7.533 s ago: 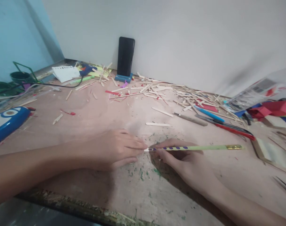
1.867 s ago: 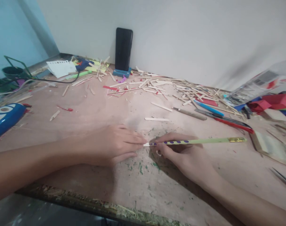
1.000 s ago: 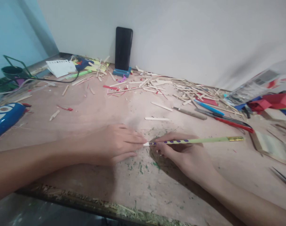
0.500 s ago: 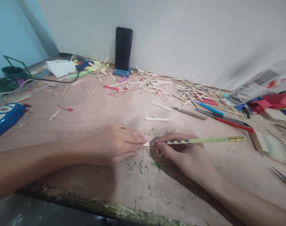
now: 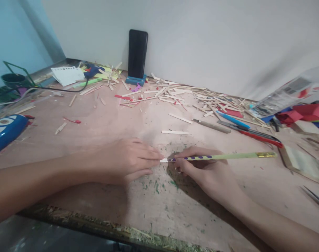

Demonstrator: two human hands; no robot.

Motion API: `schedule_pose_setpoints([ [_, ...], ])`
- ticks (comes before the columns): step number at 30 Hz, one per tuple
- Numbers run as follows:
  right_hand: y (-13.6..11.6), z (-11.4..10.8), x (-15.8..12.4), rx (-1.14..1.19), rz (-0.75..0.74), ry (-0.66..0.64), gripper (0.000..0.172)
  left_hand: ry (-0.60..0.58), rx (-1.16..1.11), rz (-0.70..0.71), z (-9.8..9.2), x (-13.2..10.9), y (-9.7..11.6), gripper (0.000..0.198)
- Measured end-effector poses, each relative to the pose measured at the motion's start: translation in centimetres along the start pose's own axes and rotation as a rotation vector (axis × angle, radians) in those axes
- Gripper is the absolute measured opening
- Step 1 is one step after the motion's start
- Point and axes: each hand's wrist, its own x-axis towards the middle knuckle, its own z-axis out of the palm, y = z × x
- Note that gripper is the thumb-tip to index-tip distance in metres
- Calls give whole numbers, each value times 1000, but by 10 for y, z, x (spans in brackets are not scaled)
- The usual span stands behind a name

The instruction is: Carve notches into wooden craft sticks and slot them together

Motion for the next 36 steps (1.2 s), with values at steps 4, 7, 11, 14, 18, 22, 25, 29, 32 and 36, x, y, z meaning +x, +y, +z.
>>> schedule_pose_setpoints([
  [4,1,0,0,-2,11,7,13,3,7,8,0,0,0,33],
  [7,1,0,0,-24,6,10,14,-2,5,8,0,1,0,33],
  [11,1,0,-1,-23,-1,8,15,12,6,14,1,0,1,33],
  [14,2,0,0,-29,-12,6,14,14,-2,10,0,0,1,32],
  [18,2,0,0,-22,-17,5,14,3,-10,4,0,-1,1,33],
  [22,3,0,0,-22,-20,9,13,1,-4,4,1,-1,0,33],
  [25,4,0,0,-12,-6,4,14,1,2,7,3,-1,0,33],
  [29,6,1,1,-3,-8,2,14,16,-1,2,4,-1,0,33],
  [32,6,1,1,9,1,6,15,13,-11,2,3,0,0,33],
  [36,6,1,1,6,-1,21,14,0,2,-4,1,0,0,34],
])
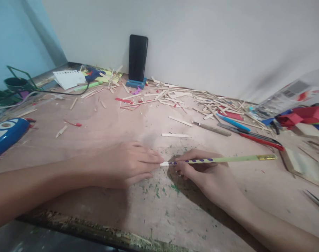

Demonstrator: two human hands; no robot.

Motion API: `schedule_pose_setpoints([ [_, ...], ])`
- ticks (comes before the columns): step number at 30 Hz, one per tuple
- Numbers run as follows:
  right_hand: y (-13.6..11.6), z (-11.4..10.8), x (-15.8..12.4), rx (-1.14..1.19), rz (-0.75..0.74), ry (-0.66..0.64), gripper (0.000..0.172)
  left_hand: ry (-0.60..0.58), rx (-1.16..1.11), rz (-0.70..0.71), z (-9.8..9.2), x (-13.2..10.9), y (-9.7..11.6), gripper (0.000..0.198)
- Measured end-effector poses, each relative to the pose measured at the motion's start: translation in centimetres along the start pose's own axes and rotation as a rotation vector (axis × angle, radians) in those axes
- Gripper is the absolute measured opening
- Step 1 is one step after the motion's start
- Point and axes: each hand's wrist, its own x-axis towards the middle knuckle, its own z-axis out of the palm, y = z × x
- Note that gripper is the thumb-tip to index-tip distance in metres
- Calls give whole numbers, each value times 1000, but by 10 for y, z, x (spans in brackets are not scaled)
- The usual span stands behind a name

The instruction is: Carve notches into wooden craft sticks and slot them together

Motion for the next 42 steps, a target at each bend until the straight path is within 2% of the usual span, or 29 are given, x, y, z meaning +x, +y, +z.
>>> schedule_pose_setpoints([
  [26,-3,-1,0,43,42,-9,13,-7,-18,2,0,-1,0,33],
  [42,-5,0,1,69,13,-6,13,-14,1,-7,0,0,0,35],
])
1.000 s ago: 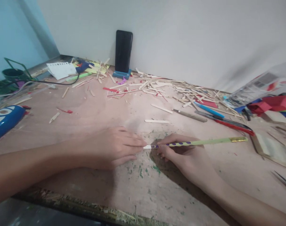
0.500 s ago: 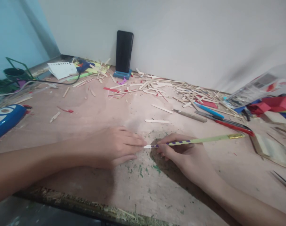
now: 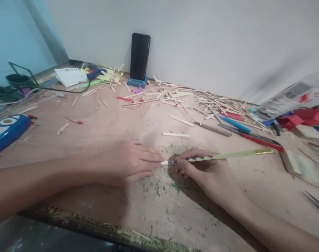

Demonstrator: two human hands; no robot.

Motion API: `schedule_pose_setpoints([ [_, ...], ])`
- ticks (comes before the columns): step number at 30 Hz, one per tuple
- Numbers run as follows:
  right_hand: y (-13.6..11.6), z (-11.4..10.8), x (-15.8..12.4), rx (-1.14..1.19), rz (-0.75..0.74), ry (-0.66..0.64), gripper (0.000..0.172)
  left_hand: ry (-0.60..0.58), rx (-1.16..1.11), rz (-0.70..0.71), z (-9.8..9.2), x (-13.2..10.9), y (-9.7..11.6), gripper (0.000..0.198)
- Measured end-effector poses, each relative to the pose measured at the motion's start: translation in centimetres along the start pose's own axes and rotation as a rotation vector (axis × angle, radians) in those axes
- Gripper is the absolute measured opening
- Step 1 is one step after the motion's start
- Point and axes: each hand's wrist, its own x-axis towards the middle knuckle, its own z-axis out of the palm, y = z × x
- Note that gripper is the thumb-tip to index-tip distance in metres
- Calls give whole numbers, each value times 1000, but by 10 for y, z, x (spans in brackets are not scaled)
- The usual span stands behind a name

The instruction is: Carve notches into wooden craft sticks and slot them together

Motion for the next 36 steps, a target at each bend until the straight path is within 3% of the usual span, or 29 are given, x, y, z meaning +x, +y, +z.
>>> schedule_pose_setpoints([
  [8,-1,0,-3,-14,8,-78,15,4,-15,-5,2,-1,-1,35],
  [36,2,0,-2,-30,-26,-39,14,-12,-14,-16,1,-1,0,34],
])
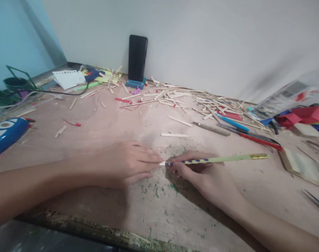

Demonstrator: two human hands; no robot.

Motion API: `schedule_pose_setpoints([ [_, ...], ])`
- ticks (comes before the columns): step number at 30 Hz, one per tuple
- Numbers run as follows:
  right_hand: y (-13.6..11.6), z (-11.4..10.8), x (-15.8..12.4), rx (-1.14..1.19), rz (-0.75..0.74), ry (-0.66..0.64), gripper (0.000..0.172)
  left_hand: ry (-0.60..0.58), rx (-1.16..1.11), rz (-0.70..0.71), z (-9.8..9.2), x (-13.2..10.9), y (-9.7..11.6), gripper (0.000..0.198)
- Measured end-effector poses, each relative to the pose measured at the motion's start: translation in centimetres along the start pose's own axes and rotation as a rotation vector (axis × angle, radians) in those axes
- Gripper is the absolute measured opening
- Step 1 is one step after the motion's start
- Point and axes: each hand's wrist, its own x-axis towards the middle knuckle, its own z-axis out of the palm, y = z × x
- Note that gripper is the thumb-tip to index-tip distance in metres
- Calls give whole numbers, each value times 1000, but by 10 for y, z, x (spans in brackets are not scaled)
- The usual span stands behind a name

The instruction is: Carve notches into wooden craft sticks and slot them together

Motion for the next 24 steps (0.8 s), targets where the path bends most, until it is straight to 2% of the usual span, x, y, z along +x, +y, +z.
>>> schedule_pose_setpoints([
  [4,-2,-1,-1,1,-3,25,12,0,2,12,0,0,1,33],
  [8,-1,-1,-1,7,-13,-16,13,7,-3,25,0,0,1,32],
  [12,0,0,-1,5,-32,25,14,31,-4,28,0,0,2,31],
  [16,2,0,0,7,-26,-10,15,15,-8,13,0,1,1,33],
  [20,1,1,0,-2,-32,39,14,15,-22,7,0,1,1,32],
  [24,1,0,0,7,-39,-5,15,9,-32,-3,0,0,2,33],
])
